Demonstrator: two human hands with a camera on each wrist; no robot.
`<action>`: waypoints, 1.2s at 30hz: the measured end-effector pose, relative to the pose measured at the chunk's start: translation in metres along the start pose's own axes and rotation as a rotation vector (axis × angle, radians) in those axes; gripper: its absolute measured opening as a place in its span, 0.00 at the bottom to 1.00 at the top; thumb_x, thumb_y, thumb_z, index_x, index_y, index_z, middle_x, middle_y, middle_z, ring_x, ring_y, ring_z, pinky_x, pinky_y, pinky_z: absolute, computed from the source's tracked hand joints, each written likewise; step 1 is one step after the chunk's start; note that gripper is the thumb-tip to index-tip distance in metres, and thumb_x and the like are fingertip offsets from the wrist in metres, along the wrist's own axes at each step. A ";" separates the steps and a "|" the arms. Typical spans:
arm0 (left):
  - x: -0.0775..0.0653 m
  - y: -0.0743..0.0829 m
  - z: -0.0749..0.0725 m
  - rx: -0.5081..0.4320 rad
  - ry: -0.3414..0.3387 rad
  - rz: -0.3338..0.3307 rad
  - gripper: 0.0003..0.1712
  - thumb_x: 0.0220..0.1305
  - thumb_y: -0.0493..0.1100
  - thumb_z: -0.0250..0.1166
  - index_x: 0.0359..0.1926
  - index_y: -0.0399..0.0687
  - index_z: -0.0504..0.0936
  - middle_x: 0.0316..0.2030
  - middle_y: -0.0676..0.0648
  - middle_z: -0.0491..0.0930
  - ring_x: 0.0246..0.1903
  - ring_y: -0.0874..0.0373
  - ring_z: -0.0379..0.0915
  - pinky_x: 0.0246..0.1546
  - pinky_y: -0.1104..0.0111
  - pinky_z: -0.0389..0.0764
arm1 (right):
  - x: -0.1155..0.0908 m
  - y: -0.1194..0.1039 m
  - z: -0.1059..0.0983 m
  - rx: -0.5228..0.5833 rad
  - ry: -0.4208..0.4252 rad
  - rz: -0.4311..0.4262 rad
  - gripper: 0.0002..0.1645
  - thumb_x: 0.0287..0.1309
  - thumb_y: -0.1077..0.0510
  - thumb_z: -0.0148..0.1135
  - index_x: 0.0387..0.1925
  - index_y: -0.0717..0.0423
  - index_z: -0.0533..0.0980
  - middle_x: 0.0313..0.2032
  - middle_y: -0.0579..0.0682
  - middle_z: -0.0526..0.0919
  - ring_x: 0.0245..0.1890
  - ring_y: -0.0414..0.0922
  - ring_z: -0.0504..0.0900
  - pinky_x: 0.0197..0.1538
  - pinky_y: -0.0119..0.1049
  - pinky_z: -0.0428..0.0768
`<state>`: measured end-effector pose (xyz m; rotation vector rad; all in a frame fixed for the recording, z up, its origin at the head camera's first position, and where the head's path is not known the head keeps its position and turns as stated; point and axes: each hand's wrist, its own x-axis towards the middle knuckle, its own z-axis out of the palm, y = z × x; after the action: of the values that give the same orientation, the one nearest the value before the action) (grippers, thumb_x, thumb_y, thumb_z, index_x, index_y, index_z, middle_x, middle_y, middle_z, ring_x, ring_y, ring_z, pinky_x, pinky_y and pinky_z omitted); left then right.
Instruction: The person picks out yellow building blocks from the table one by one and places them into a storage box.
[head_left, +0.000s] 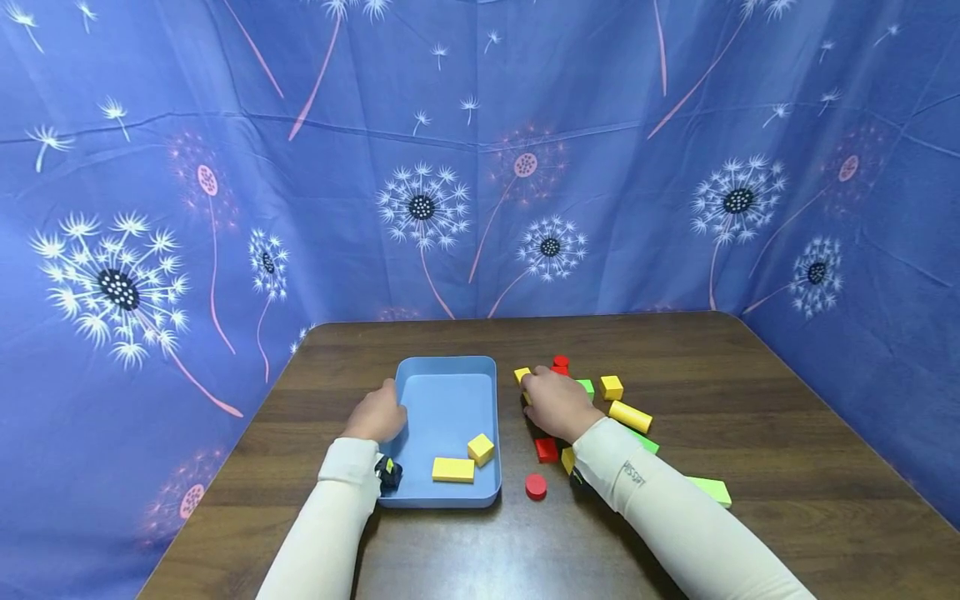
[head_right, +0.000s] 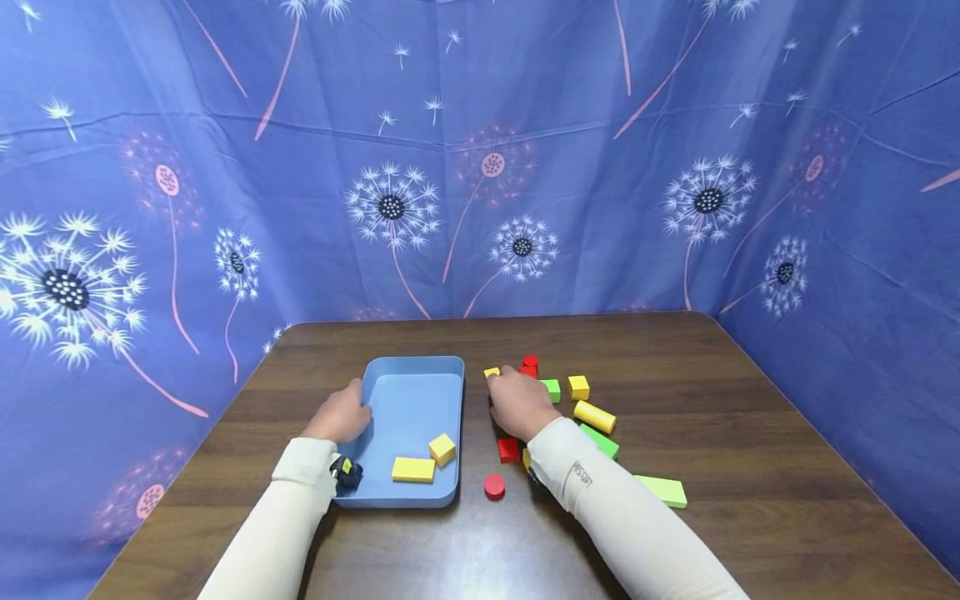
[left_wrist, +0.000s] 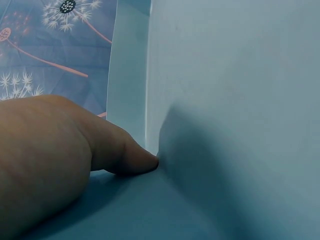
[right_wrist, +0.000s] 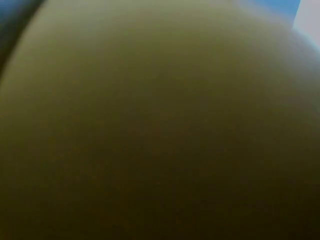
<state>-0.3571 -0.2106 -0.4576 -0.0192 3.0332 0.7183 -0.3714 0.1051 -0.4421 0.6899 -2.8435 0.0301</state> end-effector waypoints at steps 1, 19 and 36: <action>0.000 0.000 0.000 0.002 0.000 -0.001 0.34 0.66 0.41 0.50 0.67 0.29 0.51 0.57 0.28 0.69 0.50 0.39 0.70 0.47 0.43 0.76 | 0.000 0.000 0.001 -0.004 0.007 0.000 0.13 0.47 0.52 0.69 0.37 0.49 0.80 0.32 0.47 0.75 0.26 0.42 0.76 0.24 0.39 0.79; -0.003 0.000 0.000 -0.025 -0.013 -0.025 0.34 0.66 0.41 0.50 0.68 0.30 0.50 0.59 0.29 0.66 0.53 0.37 0.67 0.49 0.40 0.73 | -0.001 -0.008 -0.003 0.004 0.047 0.005 0.03 0.49 0.62 0.62 0.28 0.52 0.78 0.26 0.49 0.76 0.25 0.46 0.76 0.28 0.43 0.82; -0.003 0.004 -0.001 -0.016 -0.013 -0.022 0.35 0.66 0.41 0.50 0.69 0.32 0.50 0.61 0.29 0.65 0.54 0.37 0.65 0.51 0.41 0.71 | 0.000 -0.006 -0.011 0.050 0.027 0.092 0.05 0.41 0.63 0.61 0.20 0.50 0.74 0.21 0.49 0.74 0.25 0.47 0.74 0.28 0.47 0.80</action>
<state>-0.3542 -0.2074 -0.4550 -0.0483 3.0096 0.7380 -0.3660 0.1008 -0.4312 0.5638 -2.8555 0.1246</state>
